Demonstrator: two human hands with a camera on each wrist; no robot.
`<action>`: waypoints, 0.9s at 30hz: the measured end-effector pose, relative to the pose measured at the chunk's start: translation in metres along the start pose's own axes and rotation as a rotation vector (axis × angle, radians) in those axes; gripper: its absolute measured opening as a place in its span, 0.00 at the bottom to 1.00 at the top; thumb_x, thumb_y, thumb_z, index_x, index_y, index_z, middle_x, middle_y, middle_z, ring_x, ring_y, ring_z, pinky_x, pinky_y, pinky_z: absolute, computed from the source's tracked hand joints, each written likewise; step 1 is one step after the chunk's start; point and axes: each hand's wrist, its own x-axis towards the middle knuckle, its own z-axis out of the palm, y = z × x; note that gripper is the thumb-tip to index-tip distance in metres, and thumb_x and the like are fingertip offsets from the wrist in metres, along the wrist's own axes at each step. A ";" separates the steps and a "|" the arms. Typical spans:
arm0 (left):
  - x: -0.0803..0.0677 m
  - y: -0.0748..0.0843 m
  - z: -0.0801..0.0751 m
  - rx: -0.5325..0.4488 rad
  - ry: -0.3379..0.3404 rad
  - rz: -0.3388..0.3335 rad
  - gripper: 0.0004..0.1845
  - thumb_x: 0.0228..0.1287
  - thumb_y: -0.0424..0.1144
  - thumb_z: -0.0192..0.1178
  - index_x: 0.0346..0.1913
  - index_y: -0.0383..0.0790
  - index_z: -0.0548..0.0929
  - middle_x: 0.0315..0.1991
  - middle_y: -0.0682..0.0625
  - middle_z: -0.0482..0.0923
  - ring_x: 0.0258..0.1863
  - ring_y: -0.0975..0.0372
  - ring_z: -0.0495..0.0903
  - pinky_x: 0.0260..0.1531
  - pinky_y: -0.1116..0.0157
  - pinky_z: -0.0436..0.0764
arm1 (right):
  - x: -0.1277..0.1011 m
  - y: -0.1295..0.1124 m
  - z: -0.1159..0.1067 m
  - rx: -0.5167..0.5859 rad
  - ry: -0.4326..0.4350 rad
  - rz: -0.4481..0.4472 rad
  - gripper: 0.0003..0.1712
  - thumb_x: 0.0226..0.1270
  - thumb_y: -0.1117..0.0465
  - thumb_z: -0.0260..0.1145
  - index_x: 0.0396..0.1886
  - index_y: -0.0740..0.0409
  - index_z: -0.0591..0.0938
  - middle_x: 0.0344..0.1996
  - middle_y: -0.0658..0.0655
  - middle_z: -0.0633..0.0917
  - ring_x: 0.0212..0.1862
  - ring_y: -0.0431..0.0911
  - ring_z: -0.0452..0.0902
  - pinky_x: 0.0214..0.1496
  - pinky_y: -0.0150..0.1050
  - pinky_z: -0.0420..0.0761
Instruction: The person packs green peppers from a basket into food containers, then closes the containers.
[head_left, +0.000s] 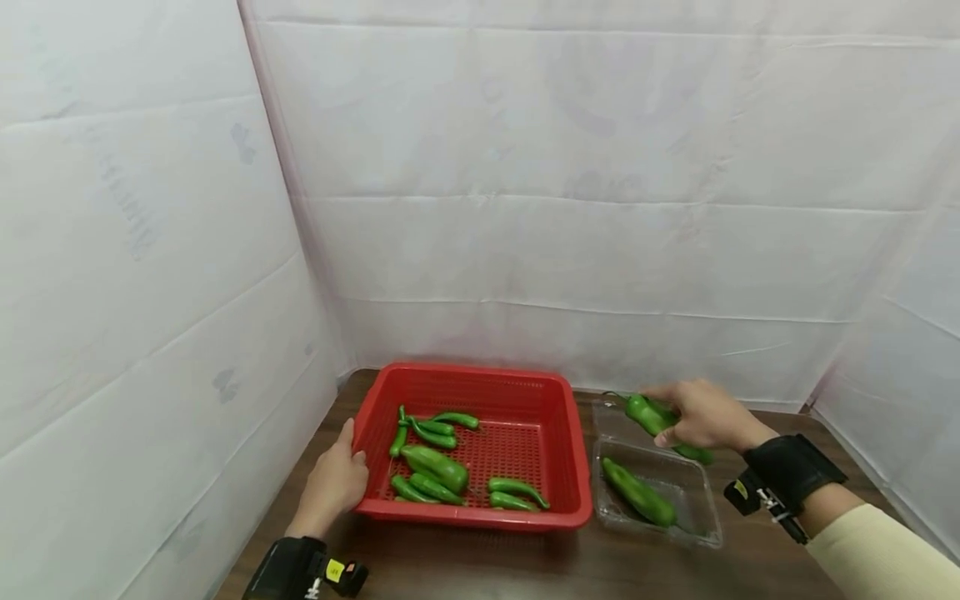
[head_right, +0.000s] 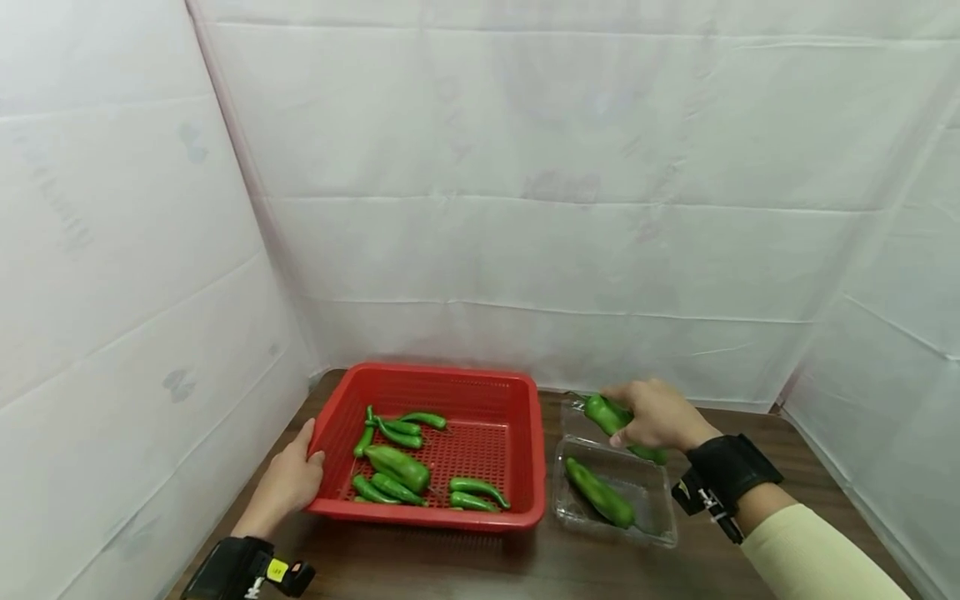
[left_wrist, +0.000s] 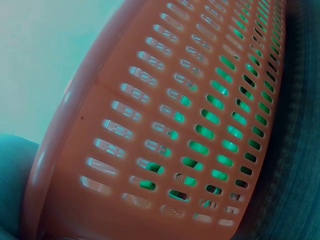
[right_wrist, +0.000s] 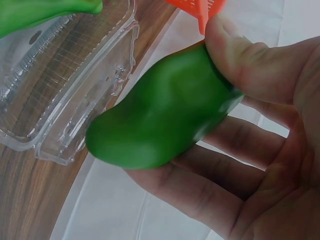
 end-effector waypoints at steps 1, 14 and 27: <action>-0.001 -0.001 -0.001 0.000 0.001 -0.003 0.37 0.79 0.35 0.47 0.83 0.29 0.44 0.67 0.23 0.71 0.52 0.42 0.80 0.53 0.38 0.80 | 0.001 0.000 0.001 0.001 -0.001 -0.001 0.42 0.53 0.56 0.83 0.68 0.62 0.81 0.39 0.53 0.91 0.30 0.38 0.74 0.32 0.35 0.71; -0.001 -0.003 -0.001 0.001 -0.008 -0.002 0.38 0.79 0.35 0.47 0.83 0.29 0.44 0.66 0.23 0.73 0.49 0.45 0.80 0.49 0.43 0.81 | -0.006 0.007 0.011 0.056 -0.038 0.010 0.42 0.55 0.59 0.82 0.69 0.68 0.78 0.37 0.51 0.90 0.29 0.35 0.75 0.31 0.34 0.73; 0.002 -0.003 0.000 0.007 -0.008 -0.009 0.38 0.79 0.35 0.48 0.83 0.28 0.45 0.66 0.23 0.72 0.49 0.44 0.80 0.49 0.41 0.81 | -0.011 0.010 0.015 0.103 -0.080 0.057 0.42 0.57 0.60 0.81 0.70 0.68 0.77 0.26 0.46 0.85 0.25 0.38 0.74 0.28 0.35 0.70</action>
